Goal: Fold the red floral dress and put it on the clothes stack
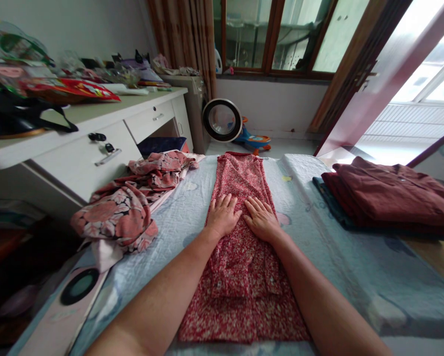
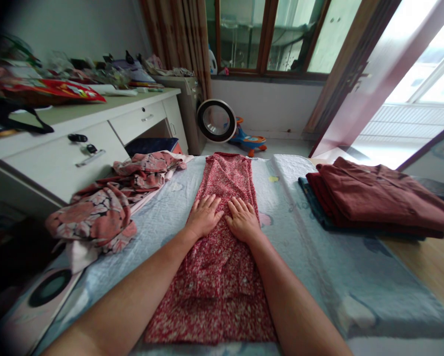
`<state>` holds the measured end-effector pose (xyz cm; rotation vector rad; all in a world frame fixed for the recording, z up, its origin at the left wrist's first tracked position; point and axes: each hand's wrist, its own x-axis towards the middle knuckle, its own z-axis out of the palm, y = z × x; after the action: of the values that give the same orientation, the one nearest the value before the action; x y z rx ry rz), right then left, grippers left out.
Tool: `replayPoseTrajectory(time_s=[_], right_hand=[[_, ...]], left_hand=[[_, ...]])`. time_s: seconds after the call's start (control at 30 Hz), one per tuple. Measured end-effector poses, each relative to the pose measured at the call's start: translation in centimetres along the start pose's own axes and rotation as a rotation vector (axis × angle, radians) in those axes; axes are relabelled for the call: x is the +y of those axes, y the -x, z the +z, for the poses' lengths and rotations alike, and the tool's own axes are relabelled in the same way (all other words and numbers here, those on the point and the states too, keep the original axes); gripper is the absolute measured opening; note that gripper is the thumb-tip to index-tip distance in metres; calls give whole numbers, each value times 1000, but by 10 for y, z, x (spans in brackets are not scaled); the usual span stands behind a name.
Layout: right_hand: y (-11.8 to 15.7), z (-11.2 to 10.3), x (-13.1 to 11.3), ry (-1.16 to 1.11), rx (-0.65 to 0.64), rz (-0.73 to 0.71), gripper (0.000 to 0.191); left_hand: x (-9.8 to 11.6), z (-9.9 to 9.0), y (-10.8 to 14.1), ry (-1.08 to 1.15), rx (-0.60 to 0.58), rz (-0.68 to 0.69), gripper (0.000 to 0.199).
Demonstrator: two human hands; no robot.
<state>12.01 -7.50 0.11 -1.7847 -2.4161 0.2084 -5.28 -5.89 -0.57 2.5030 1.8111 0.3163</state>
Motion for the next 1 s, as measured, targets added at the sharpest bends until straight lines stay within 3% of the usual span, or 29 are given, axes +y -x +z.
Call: replayPoseTrajectory(time_s=[0.47, 0.6, 0.7, 0.83, 0.93, 1.0], right_hand=[[1, -5, -1, -18, -29, 5, 60], [1, -4, -1, -16, -27, 6, 61], [0, -3, -1, -11, -29, 6, 60], [-1, -3, 0, -8, -32, 4, 60], [0, -2, 0, -10, -29, -2, 59], [0, -2, 0, -10, -24, 3, 59]], left_hand=[[-22, -6, -2, 1, -43, -128, 65], [-29, -11, -3, -26, -12, -196, 64], [-28, -18, -3, -54, 94, -222, 60], [-17, -24, -3, -48, 236, -55, 50], [-4, -18, -2, 14, 136, 154, 50], [2, -12, 0, 39, 21, 201, 51]])
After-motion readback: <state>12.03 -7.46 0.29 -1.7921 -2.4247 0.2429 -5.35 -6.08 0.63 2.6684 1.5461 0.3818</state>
